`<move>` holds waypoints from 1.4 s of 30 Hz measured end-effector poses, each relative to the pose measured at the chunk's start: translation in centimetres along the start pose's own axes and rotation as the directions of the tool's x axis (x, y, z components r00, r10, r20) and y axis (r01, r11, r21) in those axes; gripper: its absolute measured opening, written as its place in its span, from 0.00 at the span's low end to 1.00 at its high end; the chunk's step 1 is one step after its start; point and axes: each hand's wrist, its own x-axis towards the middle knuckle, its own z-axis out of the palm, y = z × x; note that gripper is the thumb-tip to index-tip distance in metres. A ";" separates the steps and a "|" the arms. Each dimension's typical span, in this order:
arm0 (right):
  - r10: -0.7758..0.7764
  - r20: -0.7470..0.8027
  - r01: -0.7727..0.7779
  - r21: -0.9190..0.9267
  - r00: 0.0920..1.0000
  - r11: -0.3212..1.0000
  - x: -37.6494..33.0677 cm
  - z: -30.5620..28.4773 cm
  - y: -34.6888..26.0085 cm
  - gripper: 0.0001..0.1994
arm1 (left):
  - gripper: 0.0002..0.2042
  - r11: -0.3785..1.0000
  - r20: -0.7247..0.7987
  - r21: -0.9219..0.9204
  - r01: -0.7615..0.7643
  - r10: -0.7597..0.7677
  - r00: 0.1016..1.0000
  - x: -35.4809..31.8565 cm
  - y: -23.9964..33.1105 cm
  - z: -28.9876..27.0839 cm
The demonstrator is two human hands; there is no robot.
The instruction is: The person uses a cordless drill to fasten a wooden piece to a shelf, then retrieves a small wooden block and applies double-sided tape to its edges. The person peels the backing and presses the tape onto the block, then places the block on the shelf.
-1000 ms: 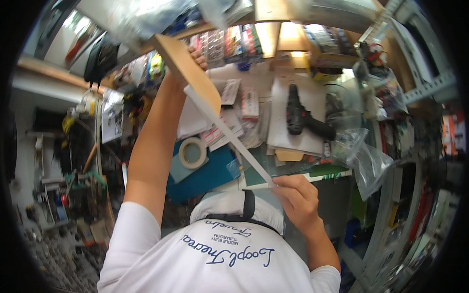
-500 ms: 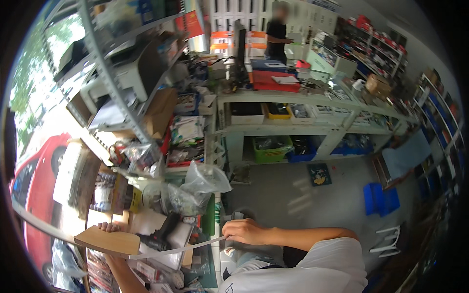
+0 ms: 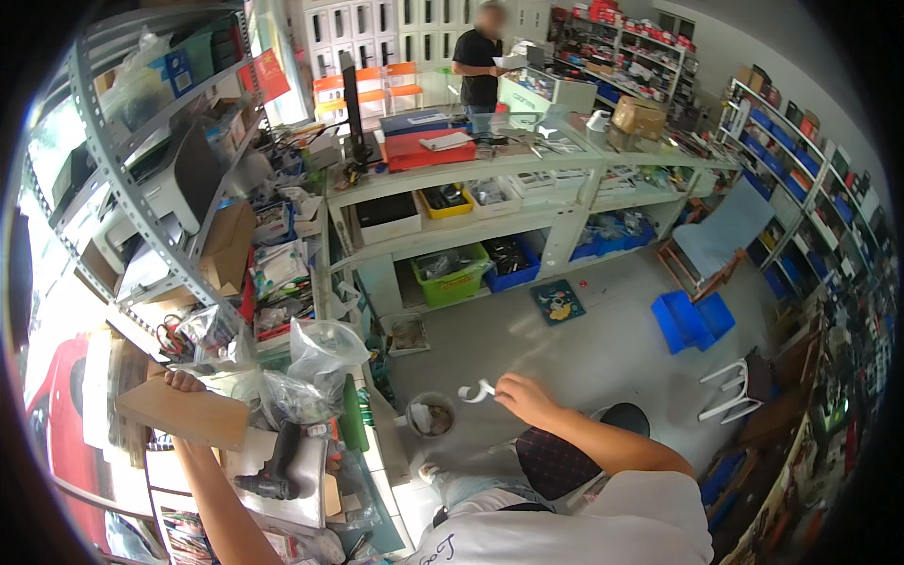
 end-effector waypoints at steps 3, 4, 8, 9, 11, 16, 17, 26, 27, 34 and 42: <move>0.109 -0.063 -0.115 -0.101 0.992 0.988 -3.1 -0.6 2.7 0.05 | 0.09 0.999 -0.008 0.009 0.036 -0.035 0.999 1.2 -2.2 0.4; 0.120 -0.094 -0.130 -0.110 0.988 0.985 -3.9 -0.4 3.5 0.04 | 0.09 0.999 0.037 0.000 0.052 -0.052 0.998 1.8 -2.8 0.2; 0.201 -0.165 -0.224 -0.134 0.966 0.965 -5.2 0.4 6.1 0.04 | 0.09 0.992 0.097 0.072 0.104 -0.111 0.989 4.4 -3.5 -0.1; 0.232 -0.168 -0.257 -0.144 0.958 0.956 -5.2 0.4 6.8 0.04 | 0.10 0.988 0.079 0.108 0.113 -0.122 0.989 4.9 -3.8 0.2; 0.252 -0.187 -0.288 -0.203 0.949 0.936 -4.9 0.4 8.3 0.04 | 0.09 0.990 0.043 0.104 0.090 -0.094 0.995 6.1 -5.2 0.5; 0.288 -0.219 -0.333 -0.207 0.932 0.920 -1.9 0.1 12.7 0.04 | 0.10 0.984 0.102 0.067 0.162 -0.168 0.980 11.0 -7.0 -2.6; 0.295 -0.225 -0.342 -0.210 0.929 0.916 -1.3 -0.2 13.7 0.04 | 0.09 0.982 -0.034 0.095 0.165 -0.162 0.986 11.5 -7.5 -2.7; 0.389 -0.226 -0.436 -0.226 0.893 0.871 1.2 -1.1 23.1 0.04 | 0.09 0.979 0.102 0.078 0.189 -0.196 0.975 18.7 -12.3 -7.4; 0.394 -0.216 -0.439 -0.235 0.893 0.867 1.2 -1.1 24.0 0.04 | 0.10 0.974 0.155 0.094 0.207 -0.219 0.963 19.6 -12.5 -7.6; 0.525 -0.070 -0.525 0.016 0.848 0.851 5.8 0.9 23.4 0.05 | 0.06 0.913 -0.227 0.325 0.247 -0.178 0.958 17.2 -7.7 -8.6; 0.595 0.112 -0.576 0.441 0.796 0.688 14.3 11.8 23.4 0.06 | 0.04 0.838 -0.609 0.470 0.279 0.079 0.789 11.2 -5.6 -4.1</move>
